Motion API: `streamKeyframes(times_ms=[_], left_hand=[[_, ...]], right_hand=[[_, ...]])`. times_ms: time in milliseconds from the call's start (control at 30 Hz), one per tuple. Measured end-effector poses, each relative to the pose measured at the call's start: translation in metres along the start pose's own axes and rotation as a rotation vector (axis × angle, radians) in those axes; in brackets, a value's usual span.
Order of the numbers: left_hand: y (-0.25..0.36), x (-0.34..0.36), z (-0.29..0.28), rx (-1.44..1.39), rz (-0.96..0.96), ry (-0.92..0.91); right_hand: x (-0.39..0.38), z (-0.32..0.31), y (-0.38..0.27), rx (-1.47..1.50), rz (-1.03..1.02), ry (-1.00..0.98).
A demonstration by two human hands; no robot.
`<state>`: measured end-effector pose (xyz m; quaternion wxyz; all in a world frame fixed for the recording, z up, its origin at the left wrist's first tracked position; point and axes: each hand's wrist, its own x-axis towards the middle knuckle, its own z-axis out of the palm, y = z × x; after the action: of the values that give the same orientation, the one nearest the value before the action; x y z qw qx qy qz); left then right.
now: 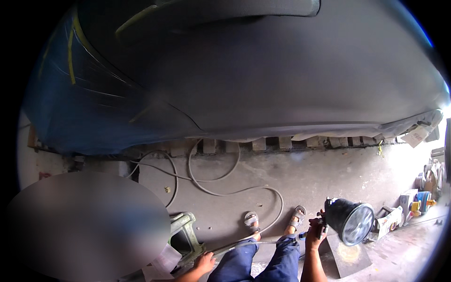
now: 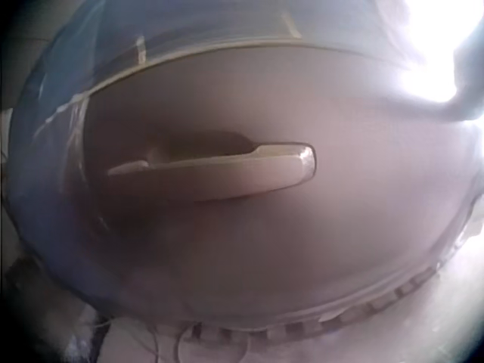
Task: The person uses a spray gun to apply gray paint to the front fender of a car. They repeatedly pause to touch and feel the painted surface with their hand, checking the finish before resuming spraying.
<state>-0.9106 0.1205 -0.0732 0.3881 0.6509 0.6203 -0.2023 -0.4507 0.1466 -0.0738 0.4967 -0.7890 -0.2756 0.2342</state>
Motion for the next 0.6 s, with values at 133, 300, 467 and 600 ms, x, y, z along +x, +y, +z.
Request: streamKeyframes(times_ms=[133,300,467,600], left_hand=[[-0.014,-0.005,0.003,0.013,-0.013,0.013],[-0.044,-0.020,-0.018,0.115,-0.140,0.038],[-0.029,-0.022,-0.031,0.160,-0.234,0.000],[-0.001,-0.023,-0.011,0.128,-0.163,-0.001]], right_hand=[[-0.020,0.016,-0.030,0.051,0.008,-0.164],[-0.047,0.076,-0.060,0.208,-0.083,-0.616],[-0.022,0.066,-0.059,0.366,0.158,-0.408],[0.030,-0.010,-0.003,0.485,0.164,0.168]])
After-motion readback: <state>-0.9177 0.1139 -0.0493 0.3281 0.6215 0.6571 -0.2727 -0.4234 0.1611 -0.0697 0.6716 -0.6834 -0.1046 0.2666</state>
